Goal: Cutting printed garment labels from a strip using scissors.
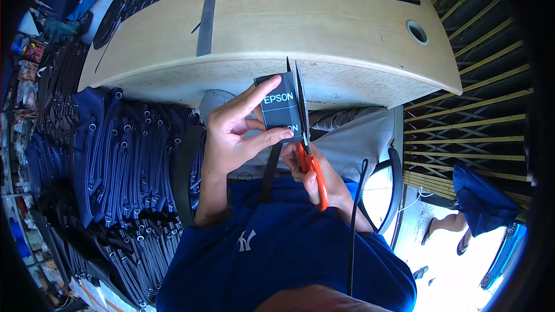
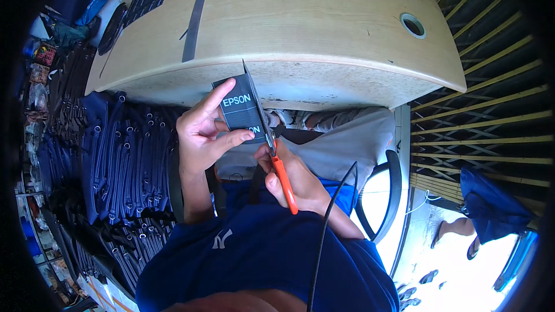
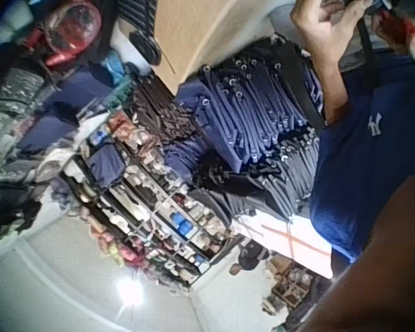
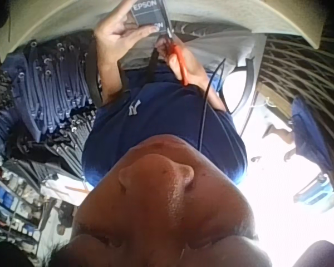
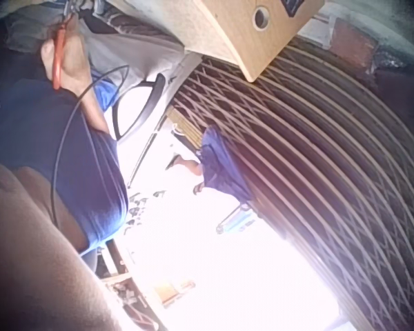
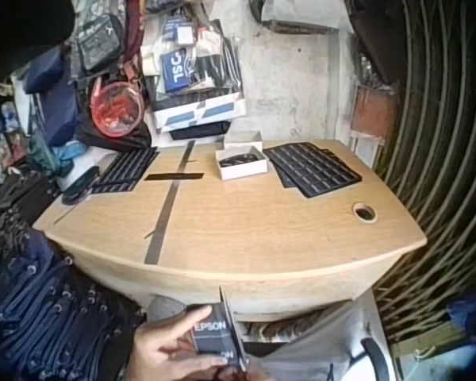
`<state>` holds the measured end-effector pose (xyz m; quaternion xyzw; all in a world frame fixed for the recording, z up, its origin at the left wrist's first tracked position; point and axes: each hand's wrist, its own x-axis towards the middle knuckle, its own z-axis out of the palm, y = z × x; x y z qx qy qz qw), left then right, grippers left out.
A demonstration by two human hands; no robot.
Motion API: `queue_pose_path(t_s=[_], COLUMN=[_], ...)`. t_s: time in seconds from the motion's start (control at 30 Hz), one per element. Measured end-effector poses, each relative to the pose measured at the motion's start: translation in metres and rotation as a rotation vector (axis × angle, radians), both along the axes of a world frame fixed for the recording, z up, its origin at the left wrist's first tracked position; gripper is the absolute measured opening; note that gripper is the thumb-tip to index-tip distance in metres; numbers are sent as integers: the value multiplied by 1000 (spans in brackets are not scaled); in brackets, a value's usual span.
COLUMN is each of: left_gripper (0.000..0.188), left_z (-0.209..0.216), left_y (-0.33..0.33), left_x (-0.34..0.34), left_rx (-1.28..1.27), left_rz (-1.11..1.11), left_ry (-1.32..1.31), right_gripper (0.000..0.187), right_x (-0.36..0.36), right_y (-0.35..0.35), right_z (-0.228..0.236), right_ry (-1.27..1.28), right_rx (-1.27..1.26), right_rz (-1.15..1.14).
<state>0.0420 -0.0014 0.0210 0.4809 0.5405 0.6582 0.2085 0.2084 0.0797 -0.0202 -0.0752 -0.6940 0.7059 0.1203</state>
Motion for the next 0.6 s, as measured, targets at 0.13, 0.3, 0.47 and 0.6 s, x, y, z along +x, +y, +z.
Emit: queue_pose_path(t_s=[0.13, 0.3, 0.47, 0.6], left_gripper=[65, 64, 64, 64], left_z=[2, 2, 3, 2], left_y=[-2, -1, -1, -2], left_x=[-1, 0, 0, 1], left_rx=[-16, 2, -3, -14], left_rz=[0, -12, -13, -15], left_ry=[9, 8, 19, 4], right_gripper=[74, 74, 73, 71], right_x=[0, -1, -1, -1], right_y=[-1, -1, -1, 0], right_z=[1, -3, -1, 0], right_ry=[0, 4, -8, -11], right_rx=[-6, 7, -16, 0], right_rz=[2, 2, 19, 14])
